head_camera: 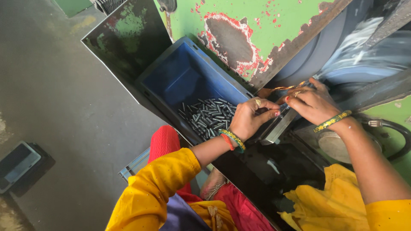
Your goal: The person repeatedly picks small metal rods from a blue bin and presses them against a rotating grinding wheel to deburr or shape the ends. Finished rods are placed back into the bin. The process is continuous and repetitive throughout the clip.
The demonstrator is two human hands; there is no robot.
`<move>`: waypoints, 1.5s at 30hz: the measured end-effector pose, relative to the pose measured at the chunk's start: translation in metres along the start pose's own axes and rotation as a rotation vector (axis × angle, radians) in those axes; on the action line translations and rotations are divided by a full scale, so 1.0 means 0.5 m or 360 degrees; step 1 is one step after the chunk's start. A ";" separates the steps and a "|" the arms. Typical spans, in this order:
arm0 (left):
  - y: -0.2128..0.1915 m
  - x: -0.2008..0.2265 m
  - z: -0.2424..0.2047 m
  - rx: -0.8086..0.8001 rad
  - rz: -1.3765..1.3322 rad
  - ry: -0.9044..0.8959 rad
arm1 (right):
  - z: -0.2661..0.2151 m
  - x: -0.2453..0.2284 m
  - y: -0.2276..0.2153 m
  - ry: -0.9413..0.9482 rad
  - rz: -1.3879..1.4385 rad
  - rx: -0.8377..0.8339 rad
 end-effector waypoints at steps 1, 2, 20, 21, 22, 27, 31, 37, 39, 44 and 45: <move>0.001 0.003 0.002 -0.0009 0.0029 0.0034 | -0.003 -0.004 -0.003 -0.0024 0.0001 -0.0001; 0.001 0.004 0.005 -0.0041 0.0049 0.0060 | -0.005 -0.009 -0.004 -0.0051 0.0004 -0.0003; -0.044 -0.037 0.032 -0.0363 0.0472 -0.0014 | -0.004 -0.054 0.001 0.0093 -0.0245 -0.0170; -0.064 -0.054 0.024 -0.0342 0.0736 -0.0079 | -0.003 -0.053 0.002 0.0104 -0.0217 -0.0179; -0.081 -0.074 0.017 -0.0326 0.0996 -0.0136 | -0.003 -0.051 0.003 0.0100 -0.0201 -0.0180; -0.094 -0.281 -0.061 -0.0962 0.1694 -0.0570 | 0.004 -0.035 0.008 0.0036 -0.0174 -0.0137; -0.101 -0.365 -0.070 -0.0943 0.1786 -0.0708 | 0.002 -0.027 0.011 0.0056 -0.0178 -0.0091; -0.135 -0.233 -0.040 -0.0573 0.1225 -0.0570 | 0.001 -0.025 0.004 0.0021 -0.0145 -0.0018; -0.111 -0.161 -0.019 -0.0564 0.0779 -0.0355 | -0.001 -0.021 0.007 0.0009 -0.0111 -0.0020; -0.008 -0.086 -0.007 -0.0654 -0.0240 -0.0470 | 0.000 -0.016 0.002 0.0016 -0.0158 0.0075; 0.008 -0.078 -0.003 -0.0650 -0.0319 -0.0439 | -0.002 -0.017 0.000 0.0004 -0.0151 0.0101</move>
Point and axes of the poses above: each hand's wrist, its own z-axis towards the middle knuckle, its own y-axis out of the palm, x = y × z, the point moved 8 cm from there along z, towards the middle knuckle, and after that the axes turned 12 degrees about -x, right-handed, at the moved point
